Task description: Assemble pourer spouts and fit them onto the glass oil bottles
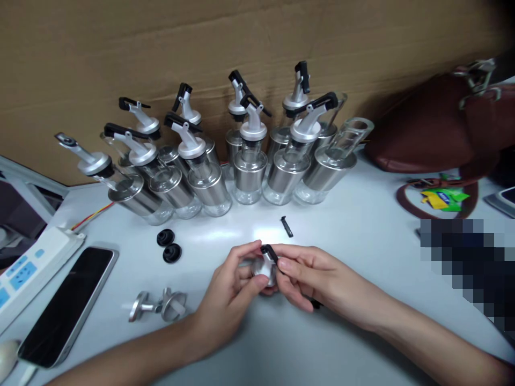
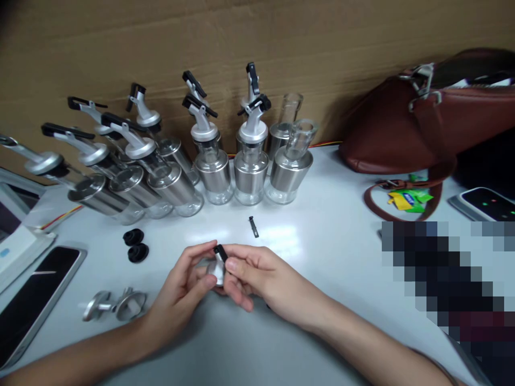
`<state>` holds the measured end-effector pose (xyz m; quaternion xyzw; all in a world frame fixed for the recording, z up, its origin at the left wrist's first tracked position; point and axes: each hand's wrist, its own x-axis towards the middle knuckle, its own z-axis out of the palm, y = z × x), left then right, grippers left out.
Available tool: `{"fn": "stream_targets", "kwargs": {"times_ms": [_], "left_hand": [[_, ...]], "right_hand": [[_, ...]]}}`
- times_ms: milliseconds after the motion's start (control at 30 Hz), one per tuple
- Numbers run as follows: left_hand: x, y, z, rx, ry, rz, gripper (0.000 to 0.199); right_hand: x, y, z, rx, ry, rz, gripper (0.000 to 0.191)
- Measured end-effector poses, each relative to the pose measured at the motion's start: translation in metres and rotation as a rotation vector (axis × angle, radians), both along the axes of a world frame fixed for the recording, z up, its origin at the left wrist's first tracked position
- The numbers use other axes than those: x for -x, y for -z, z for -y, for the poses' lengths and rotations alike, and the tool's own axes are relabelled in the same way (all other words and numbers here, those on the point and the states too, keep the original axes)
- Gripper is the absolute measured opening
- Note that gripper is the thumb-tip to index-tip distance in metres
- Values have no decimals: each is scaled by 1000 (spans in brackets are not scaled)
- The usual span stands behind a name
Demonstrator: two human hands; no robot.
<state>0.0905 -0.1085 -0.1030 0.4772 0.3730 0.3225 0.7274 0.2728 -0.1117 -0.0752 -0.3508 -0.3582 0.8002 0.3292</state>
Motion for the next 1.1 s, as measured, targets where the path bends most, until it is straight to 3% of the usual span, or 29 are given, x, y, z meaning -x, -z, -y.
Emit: {"fn": "stream_targets", "kwargs": {"times_ms": [133,300,533,767,933,1100], "left_hand": [[-1,1,0,27,-39,7,49],[0,0,-1,5,-32,15,50],[0,2,-1,-17,-28,8,45],[3,0,-4,-6,-31,13,39],[3,3,-3,78,-39,58,58],[3,3,-3,67,-66,46,56]], "right_hand": [[1,4,0,50,46,-49,47],[1,5,-1,91,31,-73,30],[-2,3,-2,105,-15,-64,35],[1,4,-2,102,17,-105,27],[2,5,-2,94,12,-47,33],[2,6,-3,74,18,-59,34]]}}
